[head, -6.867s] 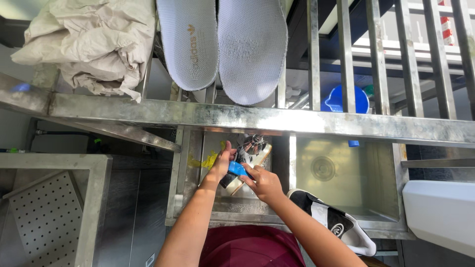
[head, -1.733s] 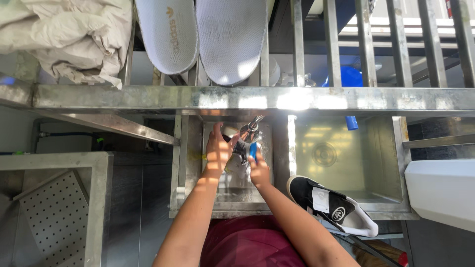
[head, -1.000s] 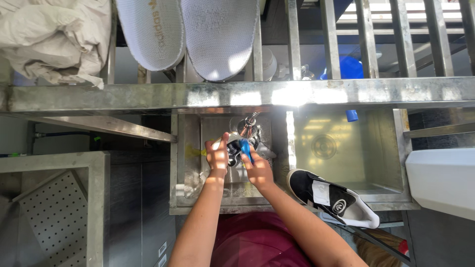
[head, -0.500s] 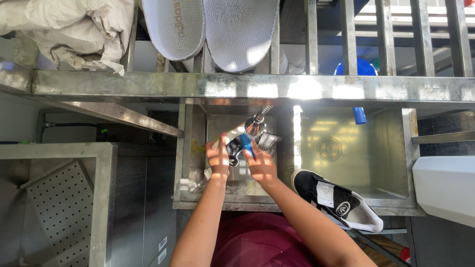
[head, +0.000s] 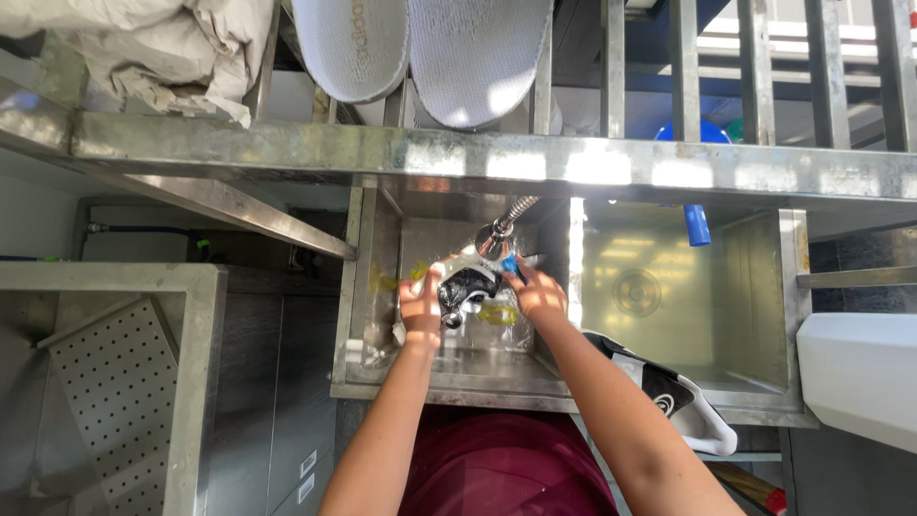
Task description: The person washes a pair of black and white sneakers in a stainless steel sink. They rinse the shoes under running water, scrub them with a brush, and then place them on a metal drying rack.
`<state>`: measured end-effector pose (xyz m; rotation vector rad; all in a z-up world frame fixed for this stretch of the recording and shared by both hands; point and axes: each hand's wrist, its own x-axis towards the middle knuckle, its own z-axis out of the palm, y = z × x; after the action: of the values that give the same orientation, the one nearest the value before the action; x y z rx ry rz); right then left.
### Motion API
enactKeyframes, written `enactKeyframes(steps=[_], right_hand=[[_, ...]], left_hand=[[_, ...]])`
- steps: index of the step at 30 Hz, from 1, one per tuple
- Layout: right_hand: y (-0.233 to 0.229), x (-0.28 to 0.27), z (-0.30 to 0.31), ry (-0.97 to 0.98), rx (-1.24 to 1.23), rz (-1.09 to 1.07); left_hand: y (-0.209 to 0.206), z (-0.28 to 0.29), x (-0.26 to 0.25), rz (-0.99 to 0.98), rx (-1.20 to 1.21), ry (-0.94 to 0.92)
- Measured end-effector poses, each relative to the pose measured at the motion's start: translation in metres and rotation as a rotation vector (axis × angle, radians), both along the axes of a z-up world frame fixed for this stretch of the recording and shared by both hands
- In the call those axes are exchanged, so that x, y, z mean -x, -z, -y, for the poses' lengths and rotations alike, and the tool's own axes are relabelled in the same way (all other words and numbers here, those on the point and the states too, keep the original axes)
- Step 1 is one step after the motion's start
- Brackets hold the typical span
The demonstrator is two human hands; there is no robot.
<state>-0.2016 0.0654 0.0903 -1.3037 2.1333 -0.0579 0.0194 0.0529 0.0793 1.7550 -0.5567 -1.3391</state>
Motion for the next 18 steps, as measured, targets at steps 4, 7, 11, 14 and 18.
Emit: enactKeyframes(steps=[4, 7, 11, 14, 18], right_hand=[[-0.004, 0.019, 0.012, 0.025, 0.068, 0.019], [-0.016, 0.005, 0.006, 0.072, 0.033, 0.004], [-0.042, -0.042, -0.022, -0.026, 0.436, 0.038], [-0.059, -0.064, -0.040, -0.104, 0.365, 0.109], [-0.062, -0.051, -0.031, -0.316, 0.480, -0.066]], left_hand=[[-0.008, -0.015, -0.018, 0.058, -0.078, 0.041], [-0.020, -0.019, -0.023, -0.199, -0.169, -0.125], [-0.023, -0.016, -0.026, -0.165, -0.208, -0.099], [-0.014, -0.016, -0.036, -0.232, -0.047, -0.110], [0.001, -0.016, -0.045, -0.103, -0.019, -0.009]])
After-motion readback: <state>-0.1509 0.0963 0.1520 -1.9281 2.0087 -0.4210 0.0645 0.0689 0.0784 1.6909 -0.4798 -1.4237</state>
